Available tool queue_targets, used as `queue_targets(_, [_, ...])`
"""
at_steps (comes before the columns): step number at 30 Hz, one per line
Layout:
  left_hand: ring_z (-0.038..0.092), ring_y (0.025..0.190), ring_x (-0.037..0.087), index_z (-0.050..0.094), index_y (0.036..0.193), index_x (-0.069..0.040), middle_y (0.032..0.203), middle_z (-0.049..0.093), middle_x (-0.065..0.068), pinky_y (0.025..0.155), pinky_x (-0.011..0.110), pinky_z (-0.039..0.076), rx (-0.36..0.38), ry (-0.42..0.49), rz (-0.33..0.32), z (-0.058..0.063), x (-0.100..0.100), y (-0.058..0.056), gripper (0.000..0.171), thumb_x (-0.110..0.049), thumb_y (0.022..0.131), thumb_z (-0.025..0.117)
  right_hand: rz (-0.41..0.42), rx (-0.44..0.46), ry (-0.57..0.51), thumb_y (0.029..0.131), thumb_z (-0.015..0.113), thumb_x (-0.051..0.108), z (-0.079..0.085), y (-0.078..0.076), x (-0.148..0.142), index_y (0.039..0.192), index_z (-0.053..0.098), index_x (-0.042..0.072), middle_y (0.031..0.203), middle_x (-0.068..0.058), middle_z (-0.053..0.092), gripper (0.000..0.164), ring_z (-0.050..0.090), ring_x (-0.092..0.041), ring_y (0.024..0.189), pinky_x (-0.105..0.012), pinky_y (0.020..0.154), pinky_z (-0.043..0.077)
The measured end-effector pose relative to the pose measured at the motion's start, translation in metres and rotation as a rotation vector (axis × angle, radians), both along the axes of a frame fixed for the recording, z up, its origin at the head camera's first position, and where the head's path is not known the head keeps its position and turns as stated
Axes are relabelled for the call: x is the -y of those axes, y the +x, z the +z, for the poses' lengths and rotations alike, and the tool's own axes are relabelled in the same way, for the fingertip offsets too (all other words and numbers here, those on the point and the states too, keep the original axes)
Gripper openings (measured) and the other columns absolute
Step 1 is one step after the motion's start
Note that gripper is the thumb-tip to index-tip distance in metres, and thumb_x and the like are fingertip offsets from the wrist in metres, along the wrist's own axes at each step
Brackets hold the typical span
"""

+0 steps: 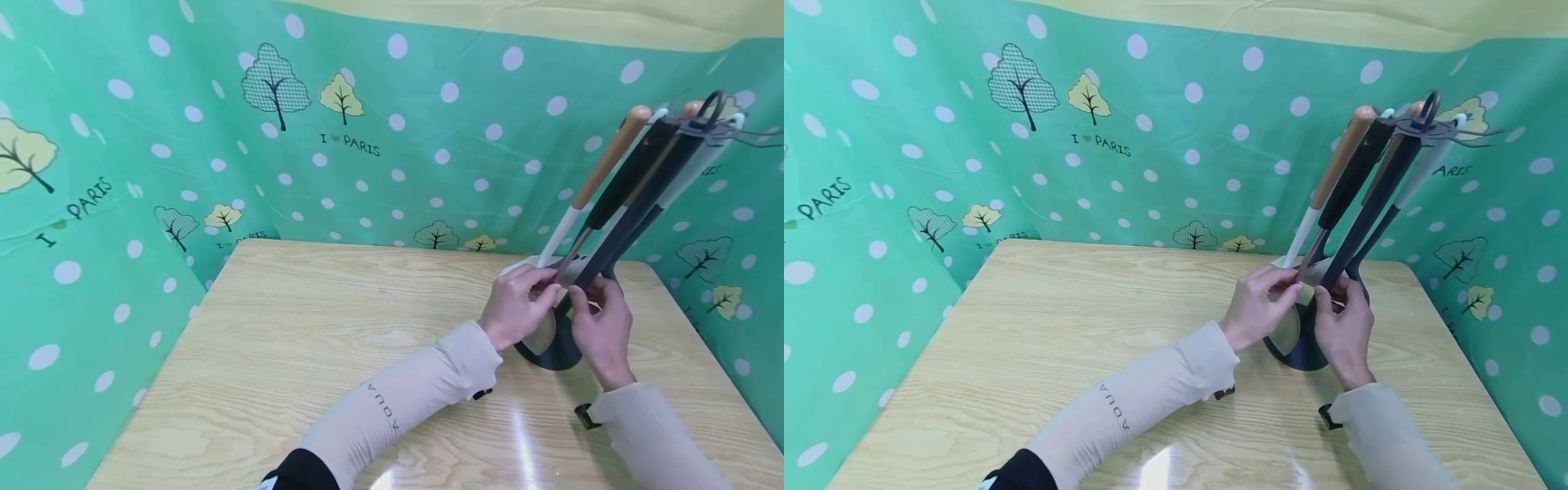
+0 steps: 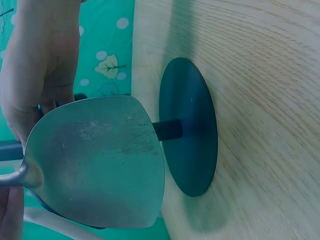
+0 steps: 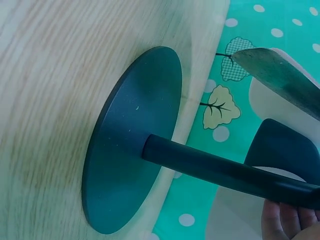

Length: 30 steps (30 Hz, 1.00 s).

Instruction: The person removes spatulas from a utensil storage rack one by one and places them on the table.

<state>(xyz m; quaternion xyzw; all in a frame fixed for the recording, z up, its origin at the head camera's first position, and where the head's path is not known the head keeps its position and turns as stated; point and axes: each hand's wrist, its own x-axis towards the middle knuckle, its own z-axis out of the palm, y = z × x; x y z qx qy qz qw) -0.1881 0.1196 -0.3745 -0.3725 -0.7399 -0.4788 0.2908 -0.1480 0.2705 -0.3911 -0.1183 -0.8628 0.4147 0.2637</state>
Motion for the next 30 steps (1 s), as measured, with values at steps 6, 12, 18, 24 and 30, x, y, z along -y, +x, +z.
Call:
queue_targets(6, [0.060,0.076,0.000,0.070,0.102,-0.002,0.087,0.067,0.002,0.073,0.002,0.043,-0.009,-0.002,0.009,0.001,0.004,0.002,0.015,-0.008,0.088,0.067,0.000,0.002,0.000,0.098,0.050,0.026,0.000,0.002,0.004,0.122,0.051,0.004,0.110,-0.007,0.055,0.033,0.052,-0.016,0.098,-0.019,0.080,0.046])
queue_targets(12, [0.060,0.075,0.001,0.070,0.101,-0.001,0.087,0.067,0.003,0.073,0.002,0.043,-0.012,0.006,-0.001,0.000,0.008,0.003,0.015,-0.008,0.088,0.067,-0.001,0.003,-0.008,0.098,0.051,0.026,0.000,0.003,0.008,0.122,0.052,0.004,0.108,-0.006,0.055,0.033,0.052,-0.013,0.097,-0.017,0.079,0.045])
queue_targets(18, [0.060,0.075,0.002,0.070,0.099,-0.001,0.088,0.068,0.004,0.073,0.002,0.043,-0.024,0.007,0.008,0.000,0.011,0.003,0.014,-0.008,0.088,0.067,0.000,-0.004,-0.003,0.098,0.051,0.026,0.000,0.004,0.010,0.121,0.052,0.003,0.107,-0.007,0.055,0.033,0.052,-0.014,0.096,-0.015,0.078,0.045])
queue_targets(24, [0.060,0.074,0.002,0.070,0.099,0.000,0.087,0.067,0.003,0.072,0.002,0.044,-0.016,0.016,0.003,0.000,0.014,0.004,0.013,-0.007,0.088,0.067,0.009,-0.013,-0.004,0.098,0.052,0.026,0.000,0.005,0.013,0.120,0.052,0.003,0.107,-0.007,0.055,0.033,0.053,-0.015,0.095,-0.014,0.077,0.045])
queue_targets(30, [0.061,0.074,0.003,0.069,0.100,0.001,0.086,0.067,0.004,0.072,0.002,0.044,-0.008,0.028,-0.013,-0.001,0.017,0.004,0.014,-0.006,0.088,0.067,0.015,-0.025,-0.003,0.098,0.052,0.026,-0.001,0.006,0.016,0.119,0.052,0.002,0.106,-0.007,0.056,0.032,0.053,-0.014,0.095,-0.013,0.076,0.044])
